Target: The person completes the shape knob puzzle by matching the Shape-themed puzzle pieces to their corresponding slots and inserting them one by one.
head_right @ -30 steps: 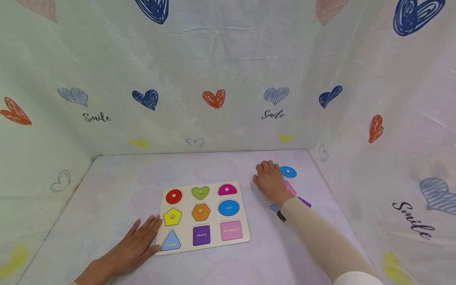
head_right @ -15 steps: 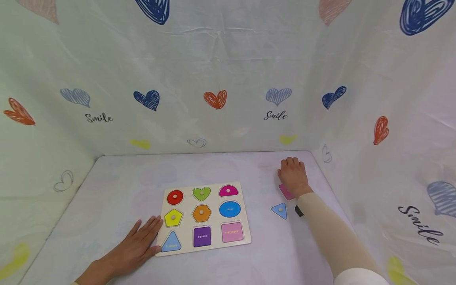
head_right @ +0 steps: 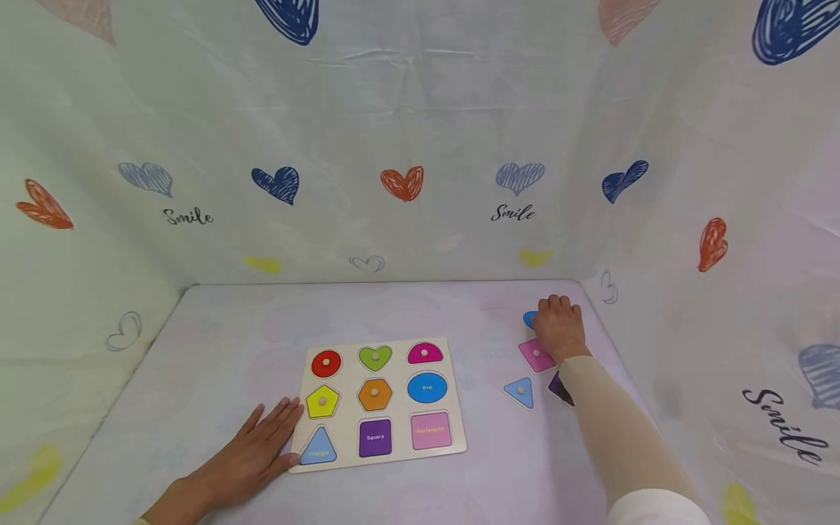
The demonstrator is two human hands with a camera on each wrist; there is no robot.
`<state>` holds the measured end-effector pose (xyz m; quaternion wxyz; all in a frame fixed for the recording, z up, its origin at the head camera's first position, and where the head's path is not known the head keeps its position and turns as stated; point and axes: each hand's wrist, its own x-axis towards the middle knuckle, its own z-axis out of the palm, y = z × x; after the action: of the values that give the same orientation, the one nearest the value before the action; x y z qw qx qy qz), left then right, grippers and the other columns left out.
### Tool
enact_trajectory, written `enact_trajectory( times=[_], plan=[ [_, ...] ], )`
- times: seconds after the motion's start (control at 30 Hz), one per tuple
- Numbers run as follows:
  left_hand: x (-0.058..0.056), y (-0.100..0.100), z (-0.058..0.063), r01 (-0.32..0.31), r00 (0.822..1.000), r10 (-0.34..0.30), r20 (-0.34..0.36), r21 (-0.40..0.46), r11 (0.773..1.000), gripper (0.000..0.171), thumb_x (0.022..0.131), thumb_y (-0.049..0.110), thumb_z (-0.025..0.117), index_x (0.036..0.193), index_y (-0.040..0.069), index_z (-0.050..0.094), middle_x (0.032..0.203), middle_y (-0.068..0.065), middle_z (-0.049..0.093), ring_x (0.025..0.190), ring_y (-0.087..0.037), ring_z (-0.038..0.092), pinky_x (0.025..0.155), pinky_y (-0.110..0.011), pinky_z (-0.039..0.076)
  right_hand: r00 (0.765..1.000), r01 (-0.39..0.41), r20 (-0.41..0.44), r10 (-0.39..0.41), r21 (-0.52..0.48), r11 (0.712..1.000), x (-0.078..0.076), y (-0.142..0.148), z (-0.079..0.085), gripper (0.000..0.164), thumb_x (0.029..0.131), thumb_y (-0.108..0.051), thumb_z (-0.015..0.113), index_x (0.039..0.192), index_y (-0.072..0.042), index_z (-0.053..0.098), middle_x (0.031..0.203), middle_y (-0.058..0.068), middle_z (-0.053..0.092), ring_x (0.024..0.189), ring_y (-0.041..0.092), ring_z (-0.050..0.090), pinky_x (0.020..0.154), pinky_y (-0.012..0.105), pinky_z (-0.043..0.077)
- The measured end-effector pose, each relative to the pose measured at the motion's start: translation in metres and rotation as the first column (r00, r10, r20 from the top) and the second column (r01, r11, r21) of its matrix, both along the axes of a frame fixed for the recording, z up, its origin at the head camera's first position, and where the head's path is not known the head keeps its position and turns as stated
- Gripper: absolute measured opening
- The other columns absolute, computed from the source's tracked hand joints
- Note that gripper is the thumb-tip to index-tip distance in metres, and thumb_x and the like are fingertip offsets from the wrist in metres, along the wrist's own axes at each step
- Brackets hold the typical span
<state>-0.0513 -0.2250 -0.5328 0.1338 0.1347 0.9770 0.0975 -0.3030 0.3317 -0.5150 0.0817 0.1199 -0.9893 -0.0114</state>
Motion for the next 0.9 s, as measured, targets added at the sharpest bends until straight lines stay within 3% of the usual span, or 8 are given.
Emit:
enact_trajectory(
  times=[0.53,0.9],
  plan=[
    [-0.001,-0.001,-0.003,-0.009,1.0,0.009,0.007,0.019,1.0,0.09,0.1,0.064,0.057,0.168,0.012,0.029,0.175,-0.004,0.029,0.164,-0.028,0.017,0.132,-0.06,0.008,1.0,0.024,-0.007,-0.023,0.066,0.998,-0.001,0.005,-0.011,0.038,0.099,-0.021,0.074,0.108,0.013,0.058,0.096,0.024,0.058,0.097,0.043,0.054,0.085,0.06,0.052],
    [0.0,0.0,-0.001,-0.005,1.0,0.005,-0.007,0.012,1.0,0.087,0.101,0.062,0.058,0.167,0.012,0.03,0.175,-0.004,0.029,0.164,-0.027,0.018,0.132,-0.06,0.011,0.996,0.073,0.053,-0.074,0.019,0.997,-0.003,0.0,-0.012,0.031,0.105,-0.016,0.057,0.103,0.014,0.061,0.096,0.026,0.06,0.099,0.045,0.054,0.086,0.061,0.05]
  ],
)
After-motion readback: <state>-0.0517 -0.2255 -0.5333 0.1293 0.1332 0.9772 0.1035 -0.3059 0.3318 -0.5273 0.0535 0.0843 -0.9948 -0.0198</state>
